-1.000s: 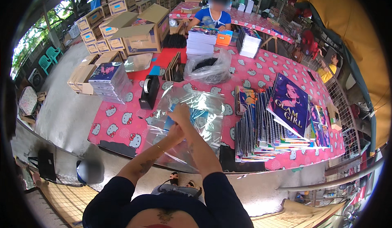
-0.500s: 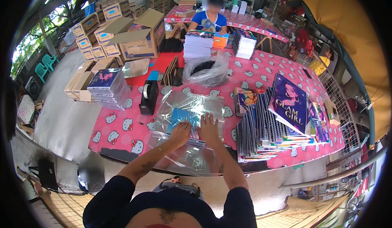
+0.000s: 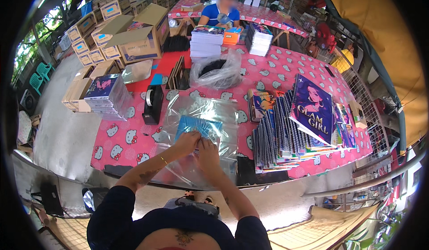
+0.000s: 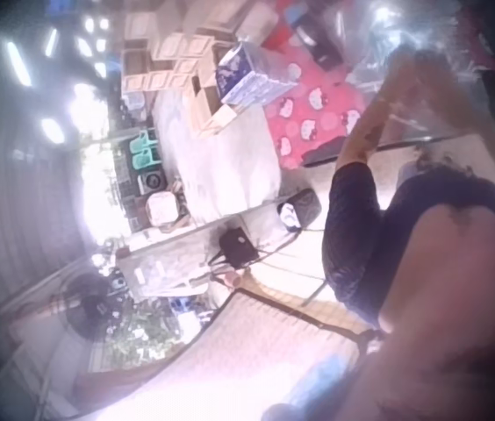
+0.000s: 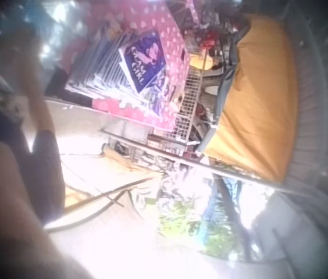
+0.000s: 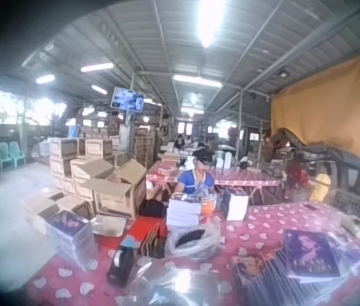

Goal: The person places notebooks into clear plastic bags, applies adhesive tape from a dispenser to seal the bags, and places the finished packages onto a large stack of notebooks.

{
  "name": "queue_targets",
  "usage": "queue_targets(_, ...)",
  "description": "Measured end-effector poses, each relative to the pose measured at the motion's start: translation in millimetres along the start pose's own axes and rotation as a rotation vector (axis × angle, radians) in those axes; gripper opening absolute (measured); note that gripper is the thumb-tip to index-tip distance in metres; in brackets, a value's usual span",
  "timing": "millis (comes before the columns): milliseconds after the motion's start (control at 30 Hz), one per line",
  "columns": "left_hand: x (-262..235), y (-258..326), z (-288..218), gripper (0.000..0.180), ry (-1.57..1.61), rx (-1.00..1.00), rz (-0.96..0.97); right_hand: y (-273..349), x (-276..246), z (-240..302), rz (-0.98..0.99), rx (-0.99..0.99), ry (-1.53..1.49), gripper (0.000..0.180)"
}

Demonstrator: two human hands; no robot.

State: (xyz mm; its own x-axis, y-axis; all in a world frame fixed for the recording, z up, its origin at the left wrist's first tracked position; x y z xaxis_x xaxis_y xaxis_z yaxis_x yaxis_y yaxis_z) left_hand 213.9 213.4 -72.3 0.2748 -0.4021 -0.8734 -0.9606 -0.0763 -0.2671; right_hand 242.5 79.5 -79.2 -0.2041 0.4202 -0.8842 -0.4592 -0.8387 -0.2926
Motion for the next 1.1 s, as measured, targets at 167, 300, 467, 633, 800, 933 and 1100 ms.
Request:
queue_targets(167,13,11,2,0.035,-0.260,0.116,-0.085,-11,-20,2,-0.032,0.017,0.000,0.085)
queue_targets(300,17,3,-1,0.038,-0.102,0.058,-0.083,-9,-5,-17,-0.042,-0.013,0.162,0.096)
queue_targets(467,18,16,4,0.042,-0.279,0.066,-0.079,-24,-25,15,0.072,0.072,0.083,0.083)
queue_targets(633,6,18,-6,0.045,-0.144,0.068,0.040,-18,-2,-4,0.060,0.004,0.148,0.062)
queue_targets(800,-35,66,25,0.041,-0.283,-0.087,-0.098,-13,6,-16,0.069,-0.009,0.233,0.058)
queue_targets(933,-70,86,136,0.040,-0.172,-0.645,-0.467,-14,2,-8,0.082,-0.022,0.286,0.062)
queue_targets(1100,-120,73,236,0.036,0.610,-0.899,-0.394,-13,6,-4,0.101,-0.022,0.312,0.062)
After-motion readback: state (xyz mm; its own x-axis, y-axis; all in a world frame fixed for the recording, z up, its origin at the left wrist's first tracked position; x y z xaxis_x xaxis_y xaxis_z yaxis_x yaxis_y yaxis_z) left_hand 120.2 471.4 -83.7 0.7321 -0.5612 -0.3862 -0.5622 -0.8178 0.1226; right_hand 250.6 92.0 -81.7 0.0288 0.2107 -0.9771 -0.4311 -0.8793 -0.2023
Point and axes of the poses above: each hand's wrist, its own y-axis away from the middle knuckle, its own x-axis out of the palm, z = x × y, the point moved 3 cm from there along -y, towards the middle knuckle, and after that the axes turned 4 degrees about -x, right-handed, at the moved point
